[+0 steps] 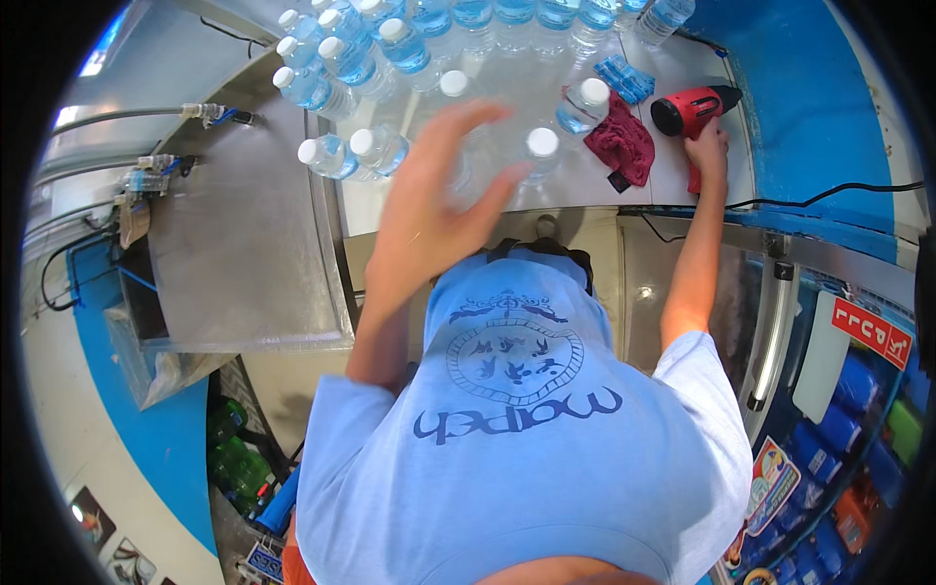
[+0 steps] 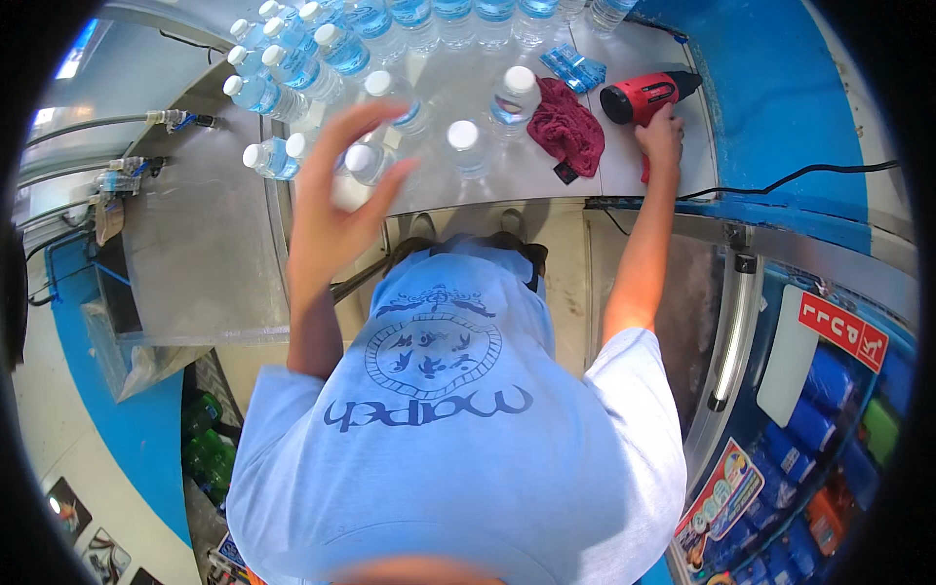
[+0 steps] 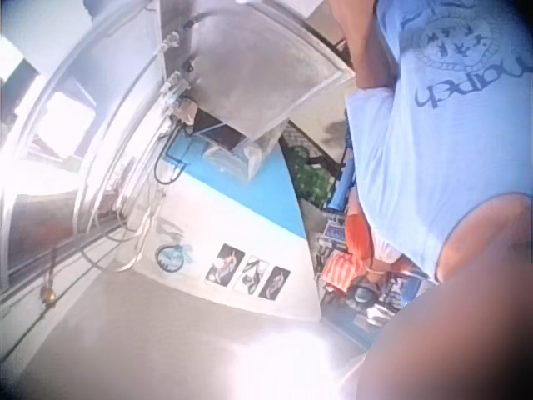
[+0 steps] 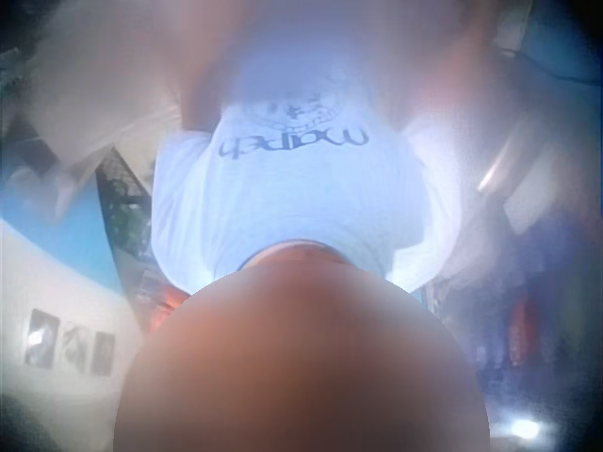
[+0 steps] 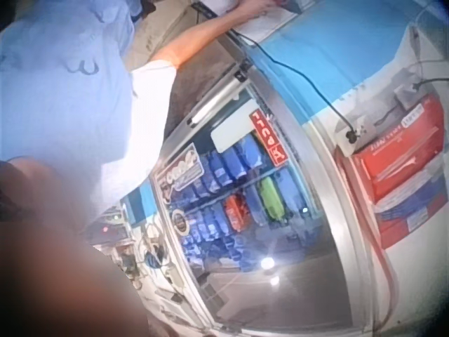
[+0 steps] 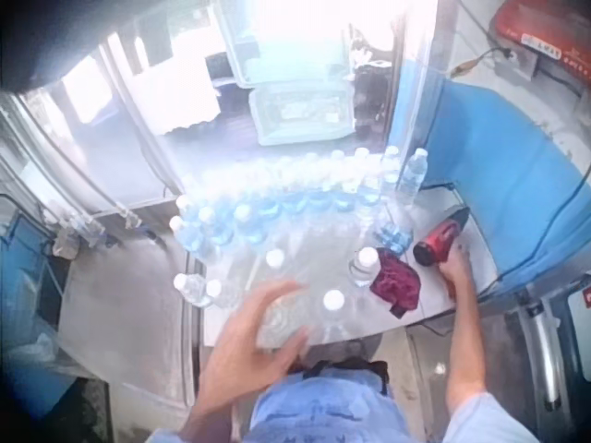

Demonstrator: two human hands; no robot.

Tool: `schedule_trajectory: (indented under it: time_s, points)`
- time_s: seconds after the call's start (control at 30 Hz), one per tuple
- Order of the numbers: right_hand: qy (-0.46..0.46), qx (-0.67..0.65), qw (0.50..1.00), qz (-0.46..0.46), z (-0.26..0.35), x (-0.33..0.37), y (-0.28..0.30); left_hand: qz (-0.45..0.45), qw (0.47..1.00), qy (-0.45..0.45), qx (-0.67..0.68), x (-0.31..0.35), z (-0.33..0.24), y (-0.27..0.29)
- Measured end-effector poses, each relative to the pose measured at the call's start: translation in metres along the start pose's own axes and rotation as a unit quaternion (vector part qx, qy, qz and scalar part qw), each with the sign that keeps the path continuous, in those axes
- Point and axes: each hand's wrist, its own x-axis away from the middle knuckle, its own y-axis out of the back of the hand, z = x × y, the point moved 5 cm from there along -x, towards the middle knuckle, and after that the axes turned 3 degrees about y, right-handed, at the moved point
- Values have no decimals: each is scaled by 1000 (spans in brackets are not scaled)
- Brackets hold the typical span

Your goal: The person places blue labels on clear plastic bottles and uses a red heat gun to shrink-wrap them. They then wipe the stainless steel counter with a cloth and pick up a red-and-white striped cloth.

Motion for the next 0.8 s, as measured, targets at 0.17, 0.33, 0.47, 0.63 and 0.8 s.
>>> schedule_trajectory:
  time_s: [0.17, 0.33, 0.47, 0.63, 0.8]
  points:
    - [-27, -33, 998, 43, -23, -23, -47, 117, 988, -95, -27, -117, 4, -99]
    - [16, -87, 996, -15, -21, 1, -12, 223, 960, 71, -155, -126, 37, -133]
    - [142, -275, 942, -131, -31, 51, 30, 140, 950, 126, -251, -110, 40, -136]
    - [156, -342, 924, -65, -37, 145, 39, 167, 975, 39, -139, -125, 62, -132]
    - [74, -601, 784, 138, -33, 246, 33, 342, 939, 35, -6, -139, 94, -150]
